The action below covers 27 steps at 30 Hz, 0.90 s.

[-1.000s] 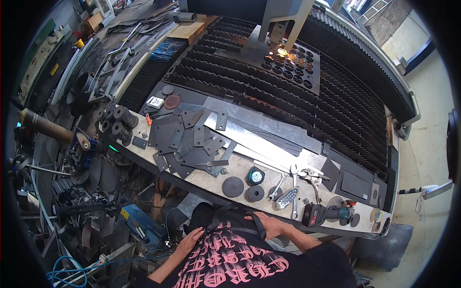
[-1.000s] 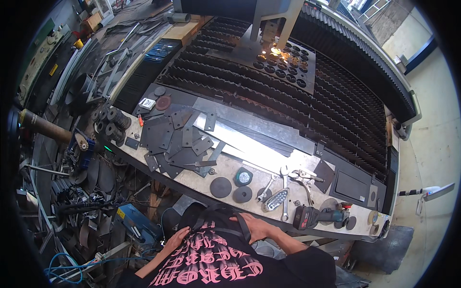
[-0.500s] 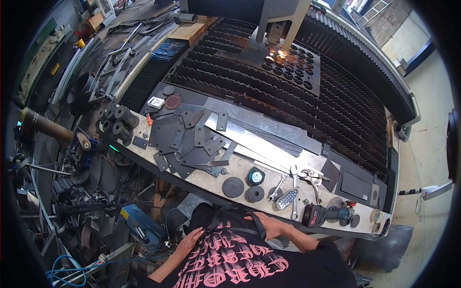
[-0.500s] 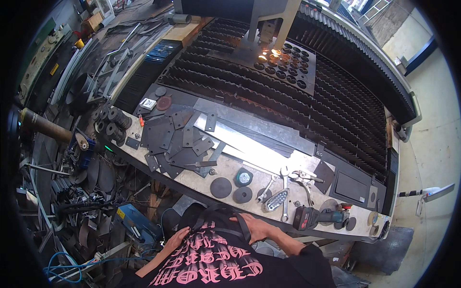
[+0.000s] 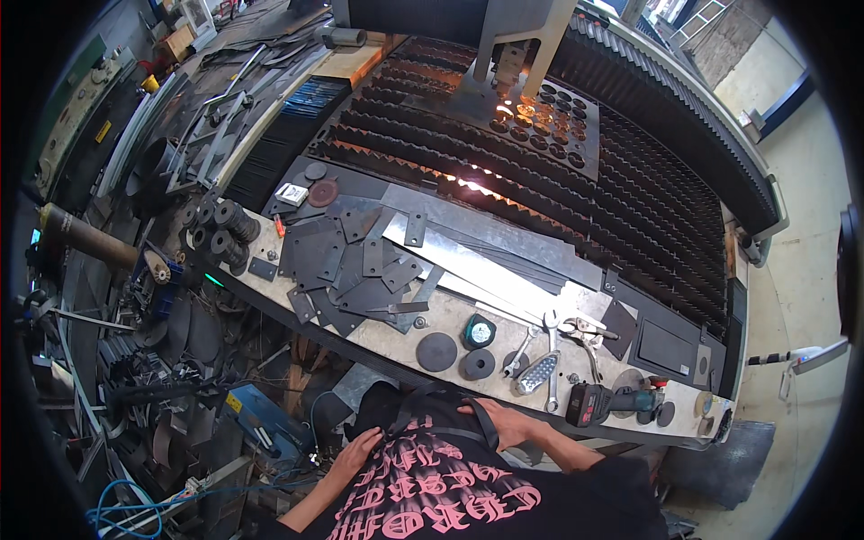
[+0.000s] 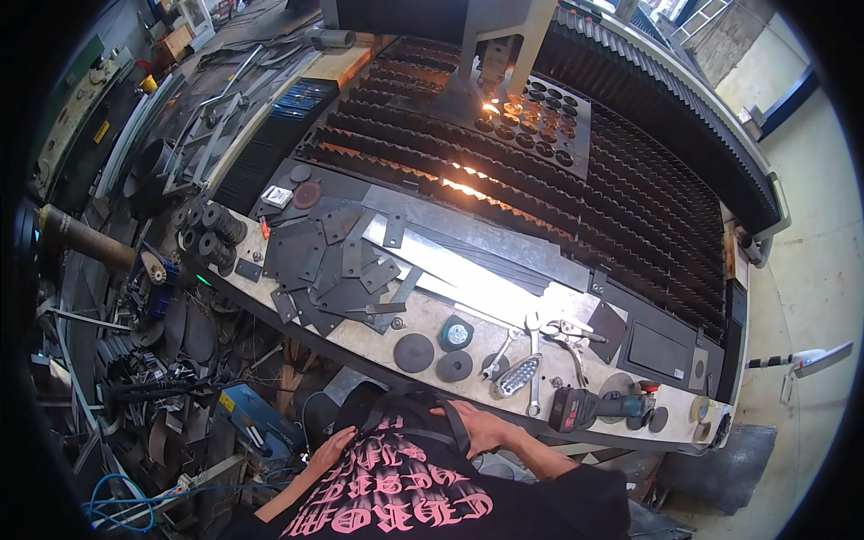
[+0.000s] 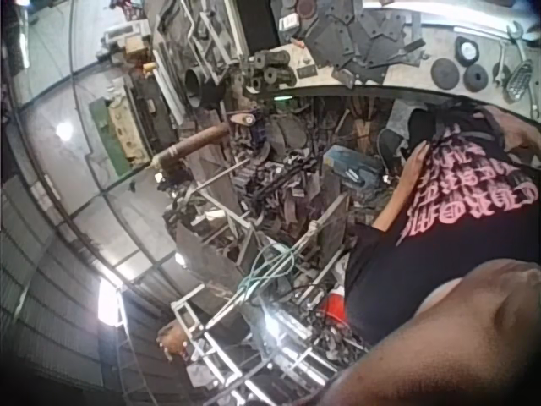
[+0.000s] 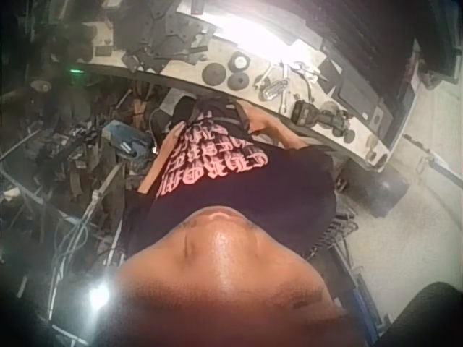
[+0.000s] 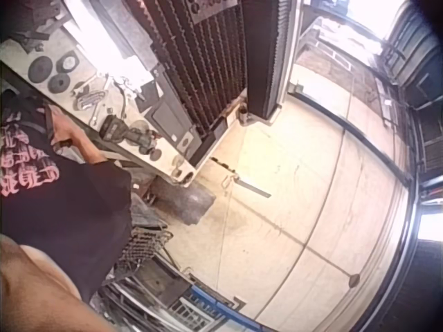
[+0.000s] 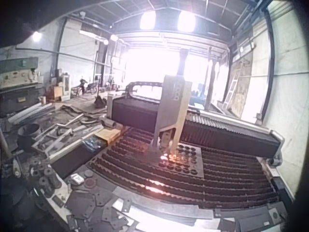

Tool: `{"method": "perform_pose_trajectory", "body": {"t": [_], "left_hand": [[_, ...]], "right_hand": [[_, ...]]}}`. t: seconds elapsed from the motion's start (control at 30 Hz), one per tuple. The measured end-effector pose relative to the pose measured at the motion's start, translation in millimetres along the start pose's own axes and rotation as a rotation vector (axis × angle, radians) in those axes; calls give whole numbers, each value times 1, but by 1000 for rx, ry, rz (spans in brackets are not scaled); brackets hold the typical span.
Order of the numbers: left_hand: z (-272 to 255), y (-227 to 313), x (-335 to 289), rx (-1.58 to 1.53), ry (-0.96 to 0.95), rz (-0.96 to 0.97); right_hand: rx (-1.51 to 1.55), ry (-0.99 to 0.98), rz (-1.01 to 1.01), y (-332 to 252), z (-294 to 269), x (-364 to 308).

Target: The recorder monitors a laser cutting machine and gathers the finished metal parts and rings onto a workbench.

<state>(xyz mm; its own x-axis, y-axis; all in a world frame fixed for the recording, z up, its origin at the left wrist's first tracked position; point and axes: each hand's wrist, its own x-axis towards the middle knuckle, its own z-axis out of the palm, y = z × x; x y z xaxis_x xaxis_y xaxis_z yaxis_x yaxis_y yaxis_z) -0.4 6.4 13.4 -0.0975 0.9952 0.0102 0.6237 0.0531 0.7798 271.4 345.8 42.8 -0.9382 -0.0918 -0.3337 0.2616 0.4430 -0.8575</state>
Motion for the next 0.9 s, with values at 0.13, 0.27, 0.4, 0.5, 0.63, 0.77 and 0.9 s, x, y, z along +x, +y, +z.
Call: {"method": "perform_pose_trajectory", "body": {"t": [0.13, 0.27, 0.4, 0.5, 0.63, 0.77, 0.9], "left_hand": [[0, 1, 0, 14, 2, -1], [-2, 4, 2, 16, -3, -13], [-1, 4, 2, 36, 6, 5], [-3, 6, 3, 22, 7, -5], [-1, 4, 2, 15, 9, -1], [-3, 8, 3, 17, 7, -11], [-2, 4, 1, 33, 10, 6]], "right_hand": [[6, -2, 7, 0, 0, 0], [-6, -4, -5, 3, 0, -1], [0, 8, -12, 3, 1, 0], [13, 8, -14, 2, 1, 0], [15, 4, -8, 3, 2, -1], [15, 4, -3, -1, 0, 0], [10, 5, -4, 0, 1, -1]]}}
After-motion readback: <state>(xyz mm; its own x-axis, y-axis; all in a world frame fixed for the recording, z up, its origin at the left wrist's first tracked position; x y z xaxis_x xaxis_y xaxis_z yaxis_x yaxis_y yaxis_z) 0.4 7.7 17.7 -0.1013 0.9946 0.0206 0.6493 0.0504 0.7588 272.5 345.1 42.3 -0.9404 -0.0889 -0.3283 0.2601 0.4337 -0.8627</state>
